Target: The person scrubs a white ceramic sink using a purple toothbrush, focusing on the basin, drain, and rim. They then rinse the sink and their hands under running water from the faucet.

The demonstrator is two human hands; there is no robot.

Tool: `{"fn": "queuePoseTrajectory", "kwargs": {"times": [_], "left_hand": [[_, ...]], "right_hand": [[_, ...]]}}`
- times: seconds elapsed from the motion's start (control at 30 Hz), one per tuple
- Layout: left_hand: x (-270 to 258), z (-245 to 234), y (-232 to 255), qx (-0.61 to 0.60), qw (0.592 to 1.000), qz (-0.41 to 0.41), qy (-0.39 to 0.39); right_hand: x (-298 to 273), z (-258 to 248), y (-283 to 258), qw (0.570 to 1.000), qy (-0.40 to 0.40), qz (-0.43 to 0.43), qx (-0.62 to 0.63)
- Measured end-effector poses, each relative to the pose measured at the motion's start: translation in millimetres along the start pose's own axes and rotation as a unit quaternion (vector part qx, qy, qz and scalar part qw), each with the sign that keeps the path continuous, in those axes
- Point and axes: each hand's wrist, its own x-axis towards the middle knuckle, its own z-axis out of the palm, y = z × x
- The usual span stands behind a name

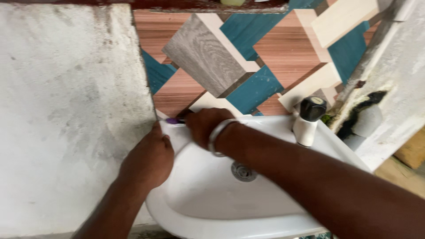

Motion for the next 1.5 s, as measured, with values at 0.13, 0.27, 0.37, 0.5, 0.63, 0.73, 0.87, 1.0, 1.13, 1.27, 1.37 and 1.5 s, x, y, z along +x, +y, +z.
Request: {"fn": "queuePoseTrajectory", "kwargs": {"times": [0.13,0.27,0.37,0.5,0.63,0.73,0.87,1.0,1.13,1.27,1.37,1.5], "left_hand": [[5.2,7.1,-6.8,-0.033,0.998,0.037,0.034],[11.0,11.5,-7.0,-0.024,0.995,0.073,0.067],[7.4,7.9,-4.1,-0.026,0.997,0.049,0.048],[-1.7,0.9,-0.9,-0.05,0.998,0.021,0.015],[0.4,2.9,-5.1,-0.052,0.998,0.023,0.022],[8.8,9.0,-6.3,-0.052,0.998,0.033,0.026],[8.4,7.5,-6.2,-0.032,0.991,0.106,0.075],[2.0,-0.2,-2.7,-0.064,0.998,0.013,-0.004],[2.3,0.8,-5.3,-0.064,0.998,0.019,0.011],[8.2,6.2,-7.1,-0.068,0.996,0.039,0.029],[11.6,6.1,-7.5,-0.071,0.996,0.045,0.028],[9.2,7.6,-9.2,-0.085,0.996,0.037,0.018]], "right_hand": [[-17.4,8.0,46.3,0.999,-0.008,0.051,0.006],[-20.9,9.1,59.3,0.993,-0.045,0.101,0.029],[-5.8,6.6,26.3,0.999,-0.021,0.031,-0.014],[10.0,1.3,-10.3,1.0,0.011,-0.004,0.008],[4.2,2.7,11.0,0.999,-0.028,0.025,-0.013],[-8.9,4.8,41.9,0.997,-0.034,0.066,-0.012],[-1.2,1.5,24.2,0.999,0.01,0.01,0.032],[23.4,0.4,-14.1,1.0,0.003,0.008,0.027],[24.1,10.2,1.0,1.0,-0.014,0.019,-0.01],[-3.3,-1.7,47.3,0.995,0.058,0.036,-0.073],[-13.8,-28.7,55.6,0.988,0.119,0.079,-0.058],[-14.3,-38.5,31.3,0.974,0.217,0.055,-0.045]]}}
